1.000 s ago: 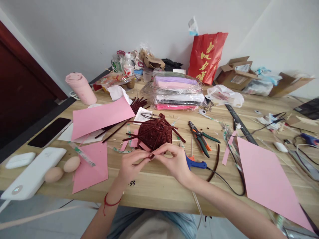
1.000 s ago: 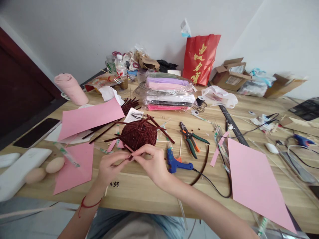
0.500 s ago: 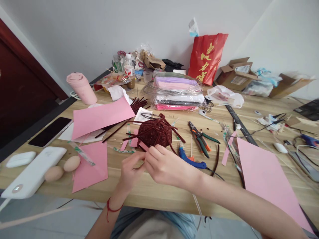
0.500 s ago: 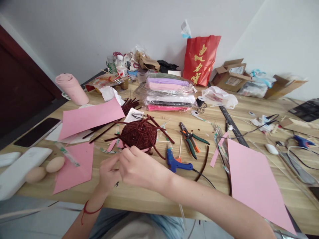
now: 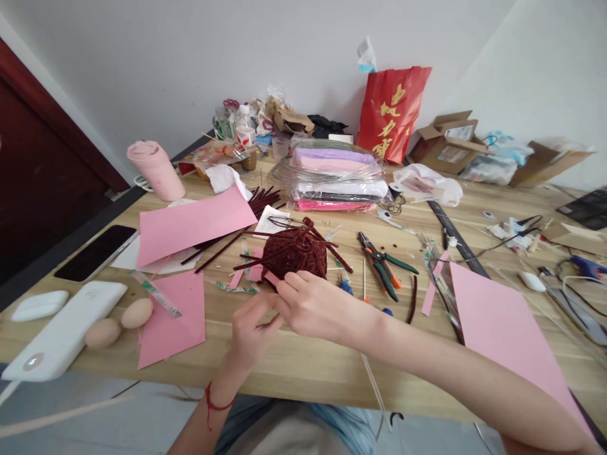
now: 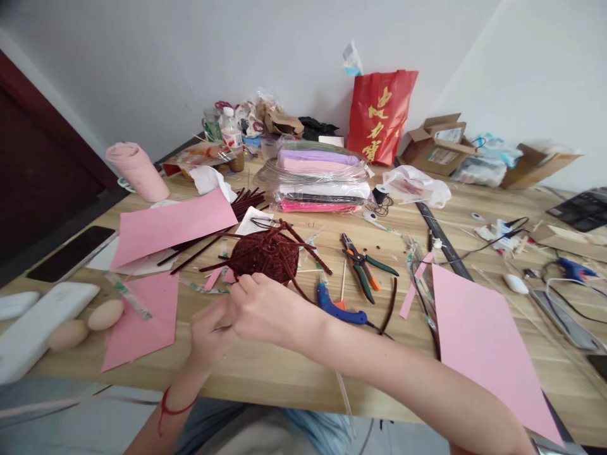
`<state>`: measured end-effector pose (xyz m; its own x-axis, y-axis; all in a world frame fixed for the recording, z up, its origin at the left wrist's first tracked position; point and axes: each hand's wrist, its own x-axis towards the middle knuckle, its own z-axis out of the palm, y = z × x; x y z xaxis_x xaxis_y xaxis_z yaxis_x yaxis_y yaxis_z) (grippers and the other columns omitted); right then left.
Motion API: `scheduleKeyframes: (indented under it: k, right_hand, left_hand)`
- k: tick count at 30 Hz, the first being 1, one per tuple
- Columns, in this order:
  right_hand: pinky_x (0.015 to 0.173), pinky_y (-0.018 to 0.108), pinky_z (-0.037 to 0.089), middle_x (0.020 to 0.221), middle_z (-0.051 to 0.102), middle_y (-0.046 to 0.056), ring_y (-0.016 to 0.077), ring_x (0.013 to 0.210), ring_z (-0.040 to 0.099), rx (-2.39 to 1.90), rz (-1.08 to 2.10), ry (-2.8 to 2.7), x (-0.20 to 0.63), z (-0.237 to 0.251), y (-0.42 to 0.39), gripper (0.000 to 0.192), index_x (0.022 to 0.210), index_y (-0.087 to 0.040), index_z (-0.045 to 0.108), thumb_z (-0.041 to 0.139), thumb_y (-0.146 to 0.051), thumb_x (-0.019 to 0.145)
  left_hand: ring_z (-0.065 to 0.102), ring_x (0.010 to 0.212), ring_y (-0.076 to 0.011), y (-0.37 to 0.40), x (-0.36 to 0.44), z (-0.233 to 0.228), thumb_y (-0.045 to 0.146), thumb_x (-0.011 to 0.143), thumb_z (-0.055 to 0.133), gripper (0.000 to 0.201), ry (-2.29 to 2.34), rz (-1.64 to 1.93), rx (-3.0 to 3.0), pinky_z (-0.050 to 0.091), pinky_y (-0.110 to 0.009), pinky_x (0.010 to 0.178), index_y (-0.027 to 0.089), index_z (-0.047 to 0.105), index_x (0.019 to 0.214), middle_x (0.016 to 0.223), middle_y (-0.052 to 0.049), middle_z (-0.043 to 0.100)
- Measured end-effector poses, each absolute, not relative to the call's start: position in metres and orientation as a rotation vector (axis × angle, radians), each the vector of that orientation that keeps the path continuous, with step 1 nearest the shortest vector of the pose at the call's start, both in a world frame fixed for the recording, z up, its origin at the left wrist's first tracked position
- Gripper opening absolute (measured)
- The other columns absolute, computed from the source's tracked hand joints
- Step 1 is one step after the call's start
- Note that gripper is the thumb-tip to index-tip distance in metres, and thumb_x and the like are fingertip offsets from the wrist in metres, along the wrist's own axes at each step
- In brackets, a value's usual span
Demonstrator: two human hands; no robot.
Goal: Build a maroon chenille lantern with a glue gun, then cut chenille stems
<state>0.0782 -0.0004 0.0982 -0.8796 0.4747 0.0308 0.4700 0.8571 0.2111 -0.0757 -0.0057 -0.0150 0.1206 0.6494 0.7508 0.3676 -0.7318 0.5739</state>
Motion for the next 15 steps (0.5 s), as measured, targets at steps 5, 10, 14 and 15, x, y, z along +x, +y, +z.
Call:
scheduleKeyframes:
  k: [5,10,14,15]
  right_hand:
    - [0.067,0.031,0.047,0.104,0.071,0.017,0.0204,0.085,0.063,0.713,0.280,2.976,0.0799,0.1038,0.0065,0.015,0.093,-0.009,0.067,0.053,-0.011,0.096]
    - [0.067,0.031,0.048,0.102,0.071,0.015,0.0197,0.084,0.064,0.660,0.275,2.975,0.0797,0.1069,0.0074,0.016,0.096,-0.010,0.068,0.051,-0.010,0.096]
    - [0.065,0.032,0.046,0.098,0.069,0.015,0.0202,0.084,0.063,0.667,0.284,2.972,0.0768,0.1078,0.0067,0.019,0.088,-0.009,0.069,0.052,-0.010,0.096]
    - [0.065,0.032,0.046,0.096,0.069,0.015,0.0208,0.085,0.063,0.660,0.293,2.975,0.0760,0.1081,0.0066,0.019,0.085,-0.009,0.069,0.053,-0.010,0.095]
  left_hand:
    - [0.066,0.062,-0.0133,-0.0056,-0.0769,-0.0183,0.011,0.082,0.061,0.010,0.999,1.651,2.162,0.053,-0.022,0.057,0.019,0.064,0.078,0.069,0.000,0.069]
    - [0.066,0.065,-0.0134,-0.0044,-0.0794,-0.0212,0.011,0.083,0.061,0.011,0.976,1.647,2.176,0.053,-0.022,0.058,0.020,0.064,0.081,0.072,0.000,0.069]
    - [0.067,0.065,-0.0141,-0.0035,-0.0810,-0.0228,0.012,0.084,0.062,0.010,0.974,1.651,2.178,0.054,-0.022,0.058,0.021,0.064,0.079,0.071,0.000,0.070]
    - [0.067,0.064,-0.0146,-0.0036,-0.0812,-0.0228,0.012,0.084,0.062,0.010,0.978,1.649,2.178,0.054,-0.023,0.058,0.020,0.064,0.078,0.071,-0.001,0.070]
